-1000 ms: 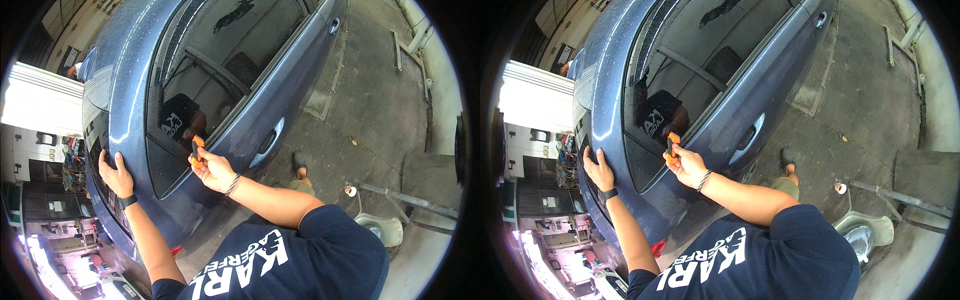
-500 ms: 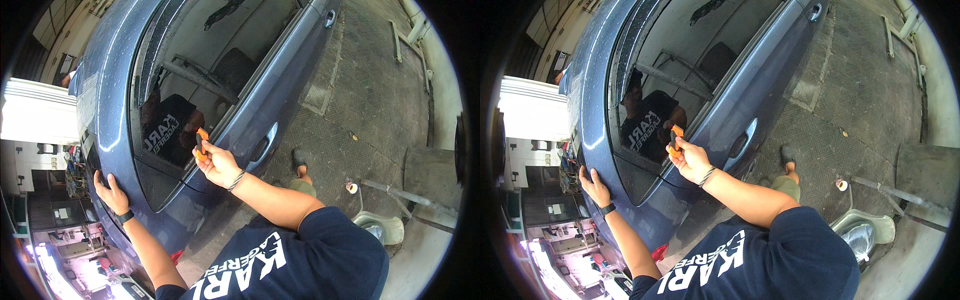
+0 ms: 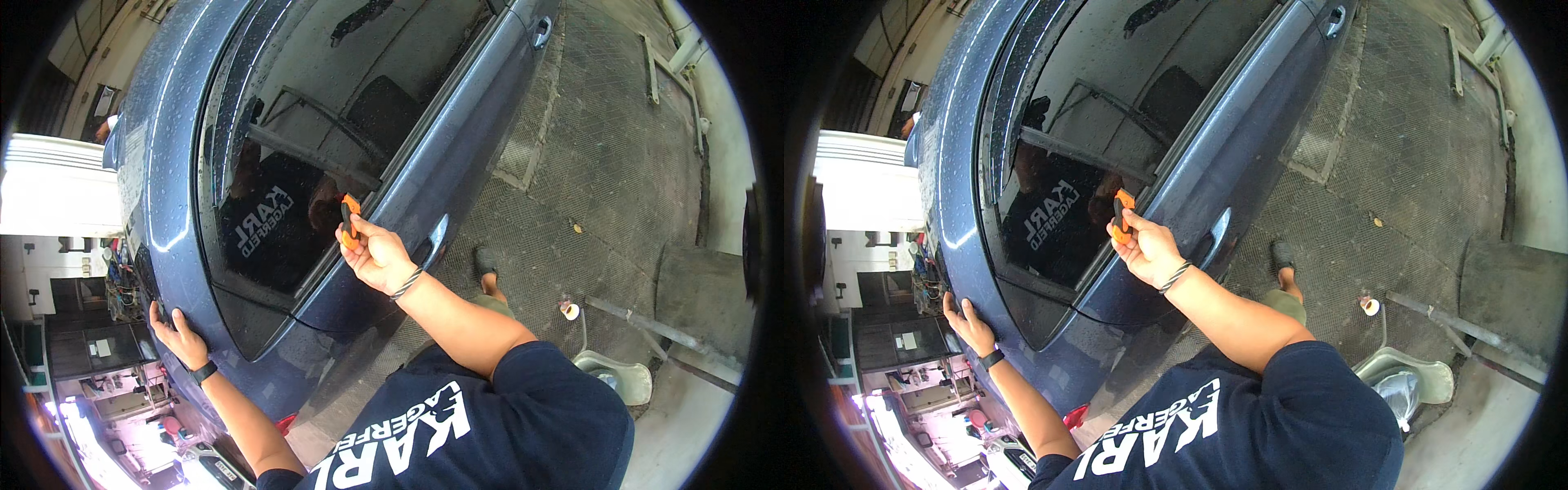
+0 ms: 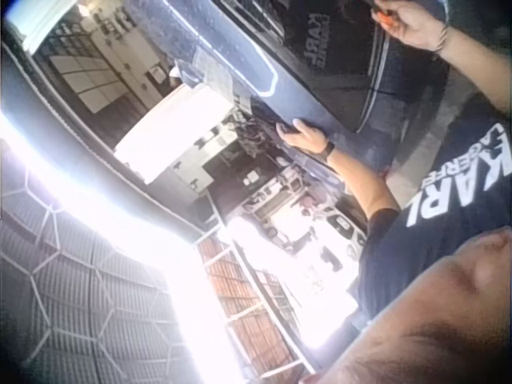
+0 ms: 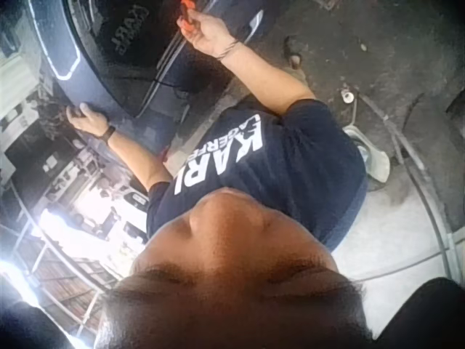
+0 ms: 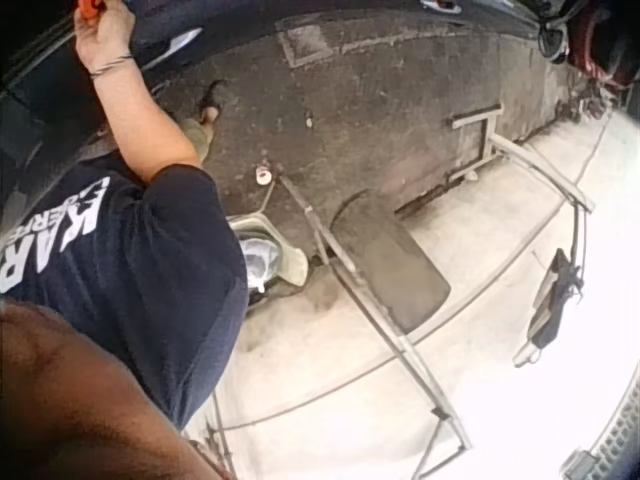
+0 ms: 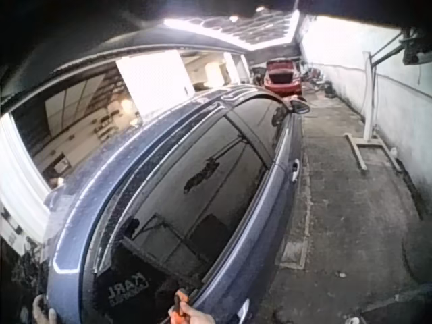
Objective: The person uses a small orange squeegee to smooth a tint film onto the rear windshield and side windows of a gray car. They work methodically from the rear window to the side windows, pressing the film against the glass to remove bubbles and ensure adhesion.
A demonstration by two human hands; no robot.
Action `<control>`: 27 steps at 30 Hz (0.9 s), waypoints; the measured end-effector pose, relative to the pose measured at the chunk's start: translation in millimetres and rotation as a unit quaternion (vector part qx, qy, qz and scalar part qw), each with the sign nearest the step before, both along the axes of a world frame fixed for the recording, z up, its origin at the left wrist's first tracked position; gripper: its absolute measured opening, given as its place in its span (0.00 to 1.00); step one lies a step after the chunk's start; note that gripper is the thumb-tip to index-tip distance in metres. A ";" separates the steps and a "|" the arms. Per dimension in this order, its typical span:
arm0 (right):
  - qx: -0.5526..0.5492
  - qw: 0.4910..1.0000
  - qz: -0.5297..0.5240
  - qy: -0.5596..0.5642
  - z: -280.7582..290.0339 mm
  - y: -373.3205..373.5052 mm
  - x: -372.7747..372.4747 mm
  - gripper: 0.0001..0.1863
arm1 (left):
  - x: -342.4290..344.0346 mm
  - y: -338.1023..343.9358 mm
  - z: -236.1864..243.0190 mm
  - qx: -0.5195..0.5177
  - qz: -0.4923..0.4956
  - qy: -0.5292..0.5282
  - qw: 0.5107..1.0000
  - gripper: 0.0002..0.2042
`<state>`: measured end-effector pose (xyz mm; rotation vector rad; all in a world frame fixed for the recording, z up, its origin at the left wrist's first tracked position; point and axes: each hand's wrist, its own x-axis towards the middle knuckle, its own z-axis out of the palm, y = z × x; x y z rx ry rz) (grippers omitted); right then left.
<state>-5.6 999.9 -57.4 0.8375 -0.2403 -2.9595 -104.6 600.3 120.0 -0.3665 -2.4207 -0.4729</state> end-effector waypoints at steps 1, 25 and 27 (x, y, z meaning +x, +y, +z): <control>-0.001 1.000 -0.001 0.003 -1.5 3.7 -0.9 0.11 | 0.3 -0.2 -0.6 0.006 -0.001 0.000 1.000 0.32; 0.060 0.997 0.050 0.023 8.5 -73.5 18.4 0.10 | 4.4 3.3 -2.4 -0.012 0.017 0.036 0.999 0.33; 0.060 0.998 0.031 0.000 10.5 -55.5 14.5 0.10 | 4.7 6.9 -0.3 -0.019 0.024 0.039 0.999 0.33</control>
